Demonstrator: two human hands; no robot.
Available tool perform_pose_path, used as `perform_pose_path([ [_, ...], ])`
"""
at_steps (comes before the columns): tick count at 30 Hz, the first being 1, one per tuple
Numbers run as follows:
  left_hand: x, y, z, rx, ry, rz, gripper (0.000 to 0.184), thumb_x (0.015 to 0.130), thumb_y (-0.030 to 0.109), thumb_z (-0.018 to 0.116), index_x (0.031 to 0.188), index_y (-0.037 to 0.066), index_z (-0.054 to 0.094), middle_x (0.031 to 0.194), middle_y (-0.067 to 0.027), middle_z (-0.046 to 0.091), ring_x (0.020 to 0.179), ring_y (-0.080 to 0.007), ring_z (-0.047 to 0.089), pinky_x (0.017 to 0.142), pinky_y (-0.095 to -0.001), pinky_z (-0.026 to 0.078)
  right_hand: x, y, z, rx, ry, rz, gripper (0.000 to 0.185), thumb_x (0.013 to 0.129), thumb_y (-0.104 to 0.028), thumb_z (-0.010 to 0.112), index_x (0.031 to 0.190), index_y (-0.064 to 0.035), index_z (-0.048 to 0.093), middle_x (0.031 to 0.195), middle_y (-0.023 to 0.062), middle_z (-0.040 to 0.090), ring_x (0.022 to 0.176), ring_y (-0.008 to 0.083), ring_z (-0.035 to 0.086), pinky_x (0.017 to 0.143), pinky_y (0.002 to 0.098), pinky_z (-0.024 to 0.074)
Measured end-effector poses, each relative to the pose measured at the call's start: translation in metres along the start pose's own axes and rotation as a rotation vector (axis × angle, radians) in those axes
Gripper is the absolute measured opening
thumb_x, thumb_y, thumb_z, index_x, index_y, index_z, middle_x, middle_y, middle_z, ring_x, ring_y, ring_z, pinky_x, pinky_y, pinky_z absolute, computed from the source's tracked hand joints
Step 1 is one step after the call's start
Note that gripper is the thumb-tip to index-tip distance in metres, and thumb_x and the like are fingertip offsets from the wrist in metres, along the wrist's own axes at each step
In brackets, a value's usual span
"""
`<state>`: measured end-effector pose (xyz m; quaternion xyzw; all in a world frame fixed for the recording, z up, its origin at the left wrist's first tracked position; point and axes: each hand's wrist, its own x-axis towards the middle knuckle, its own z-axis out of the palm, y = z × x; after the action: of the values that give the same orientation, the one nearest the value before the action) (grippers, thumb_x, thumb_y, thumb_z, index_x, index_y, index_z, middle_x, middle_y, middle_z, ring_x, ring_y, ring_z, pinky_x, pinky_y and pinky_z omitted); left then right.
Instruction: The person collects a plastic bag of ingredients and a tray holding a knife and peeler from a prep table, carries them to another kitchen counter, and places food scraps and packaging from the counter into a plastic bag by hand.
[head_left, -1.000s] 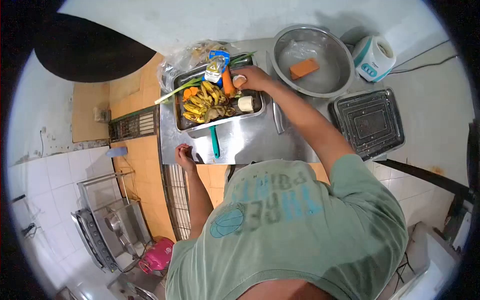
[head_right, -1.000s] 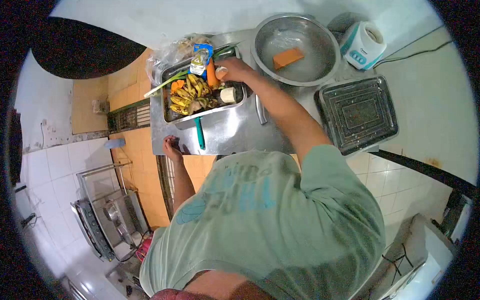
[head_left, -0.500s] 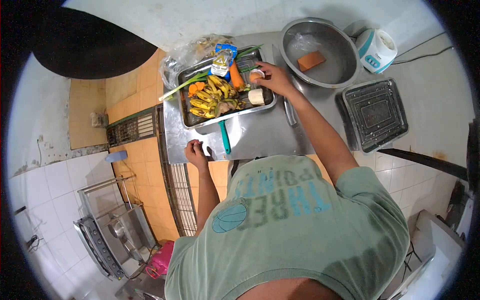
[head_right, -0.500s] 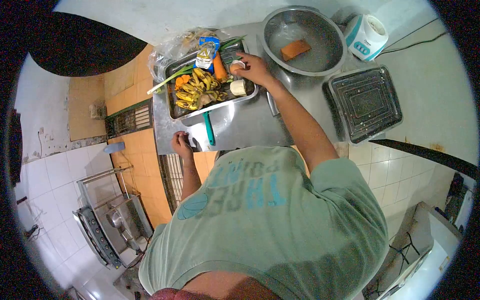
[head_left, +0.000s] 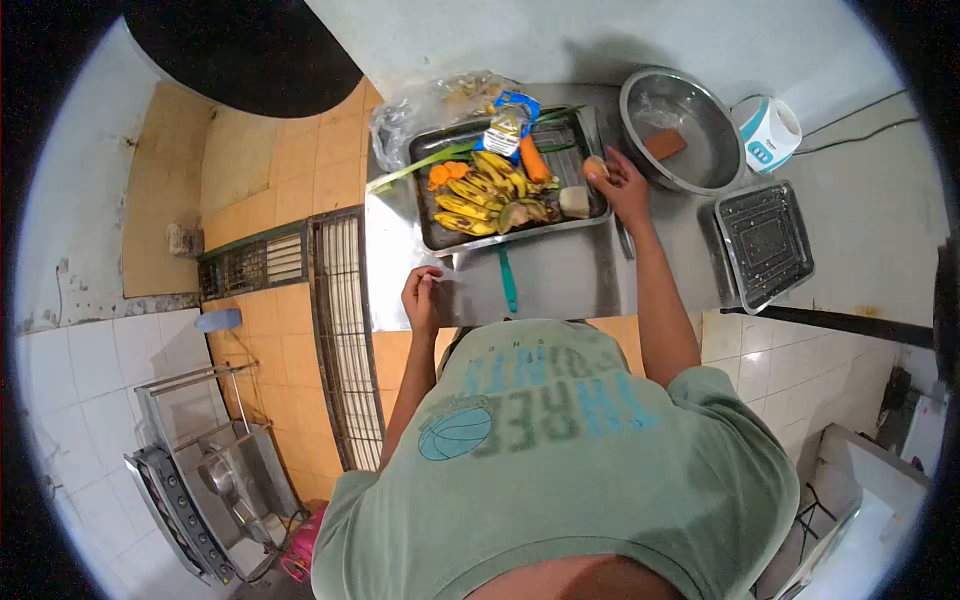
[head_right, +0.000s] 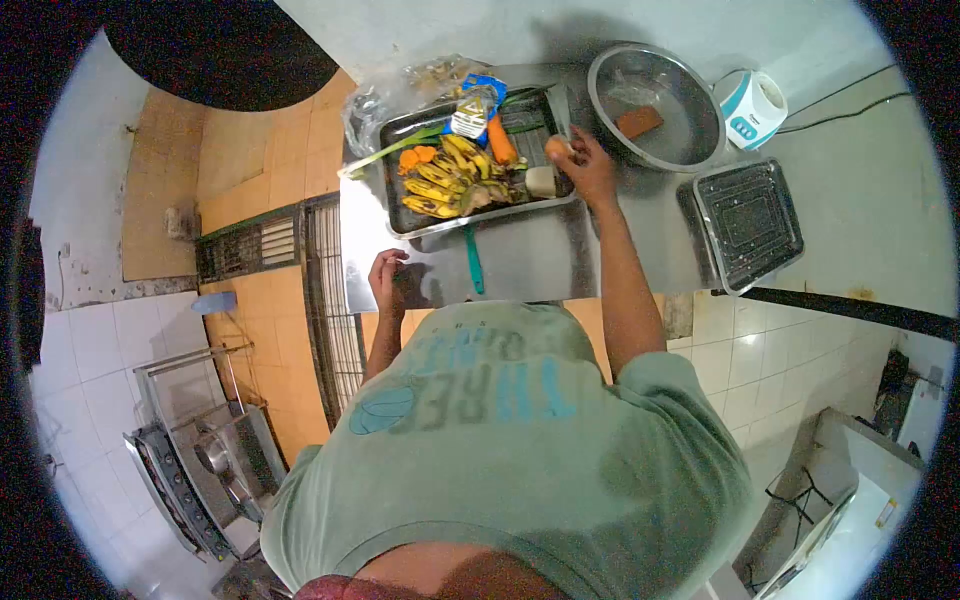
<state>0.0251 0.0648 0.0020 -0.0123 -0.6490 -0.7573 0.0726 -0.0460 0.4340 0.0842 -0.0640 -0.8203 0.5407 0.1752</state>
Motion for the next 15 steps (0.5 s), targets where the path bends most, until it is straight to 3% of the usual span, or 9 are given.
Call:
perform_pose_path([
  [3, 0.037, 0.027, 0.0, 0.147, -0.058, 0.19, 0.017, 0.084, 0.016, 0.049, 0.083, 0.0, 0.056, 0.078, -0.0043, 0.056, 0.073, -0.0124, 0.05, 0.069, -0.0226, 0.039, -0.025, -0.011, -0.003, -0.035, 0.06, 0.014, 0.061, 0.069, -0.026, 0.071, 0.123, -0.0123, 0.046, 0.102, 0.0137, 0.056, 0.086, 0.0187, 0.058, 0.074, 0.0291, 0.0475],
  [7, 0.147, 0.095, 0.028, 0.719, -0.022, 0.814, 0.022, 0.074, 0.012, 0.061, 0.093, 0.003, 0.057, 0.086, -0.0095, 0.059, 0.085, -0.0227, 0.054, 0.081, -0.0352, 0.04, -0.06, -0.022, -0.007, -0.122, 0.175, 0.027, 0.06, 0.07, -0.023, 0.072, 0.122, -0.0114, 0.046, 0.104, 0.0132, 0.056, 0.087, 0.0189, 0.057, 0.074, 0.0291, 0.0475],
  [9, 0.195, 0.134, 0.058, 1.01, 0.049, 1.027, 0.037, 0.069, 0.012, 0.064, 0.104, 0.01, 0.054, 0.089, -0.0089, 0.059, 0.091, -0.0277, 0.053, 0.087, -0.0418, 0.036, -0.078, -0.02, -0.007, -0.087, 0.227, 0.039, 0.06, 0.07, -0.02, 0.072, 0.122, -0.0093, 0.045, 0.105, 0.0129, 0.056, 0.087, 0.0185, 0.057, 0.074, 0.0284, 0.0476],
  [10, 0.227, 0.12, 0.066, 1.187, 0.072, 1.137, 0.035, 0.071, 0.013, 0.062, 0.105, 0.013, 0.053, 0.088, -0.0087, 0.059, 0.091, -0.0269, 0.054, 0.089, -0.0431, 0.034, -0.089, -0.014, -0.007, -0.025, 0.241, 0.049, 0.06, 0.07, -0.018, 0.072, 0.122, -0.0081, 0.045, 0.105, 0.0126, 0.056, 0.087, 0.0181, 0.057, 0.073, 0.0279, 0.0476],
  [12, 0.284, 0.095, 0.07, 1.484, -0.109, 1.05, 0.03, 0.075, 0.013, 0.058, 0.104, 0.015, 0.052, 0.087, -0.0099, 0.06, 0.089, -0.0273, 0.055, 0.088, -0.0439, 0.034, -0.115, -0.011, -0.004, -0.016, 0.28, 0.082, 0.06, 0.07, -0.014, 0.071, 0.123, -0.006, 0.044, 0.104, 0.012, 0.056, 0.086, 0.0168, 0.057, 0.072, 0.0264, 0.0473],
  [14, 0.324, 0.095, 0.084, 1.657, -0.494, 0.625, 0.023, 0.078, 0.012, 0.054, 0.101, 0.014, 0.053, 0.085, -0.0129, 0.06, 0.086, -0.0296, 0.056, 0.084, -0.043, 0.038, -0.132, -0.015, -0.012, -0.138, 0.327, 0.112, 0.059, 0.071, -0.011, 0.07, 0.123, -0.0043, 0.043, 0.103, 0.0114, 0.057, 0.084, 0.015, 0.056, 0.071, 0.0245, 0.0468],
  [15, 0.334, 0.105, 0.095, 1.409, -0.447, 0.732, 0.02, 0.079, 0.011, 0.052, 0.099, 0.013, 0.052, 0.083, -0.014, 0.06, 0.084, -0.031, 0.056, 0.081, -0.0426, 0.04, -0.137, -0.013, -0.018, -0.073, 0.352, 0.138, 0.059, 0.071, -0.011, 0.07, 0.123, -0.0044, 0.043, 0.101, 0.0109, 0.057, 0.083, 0.0141, 0.056, 0.07, 0.024, 0.0466],
])
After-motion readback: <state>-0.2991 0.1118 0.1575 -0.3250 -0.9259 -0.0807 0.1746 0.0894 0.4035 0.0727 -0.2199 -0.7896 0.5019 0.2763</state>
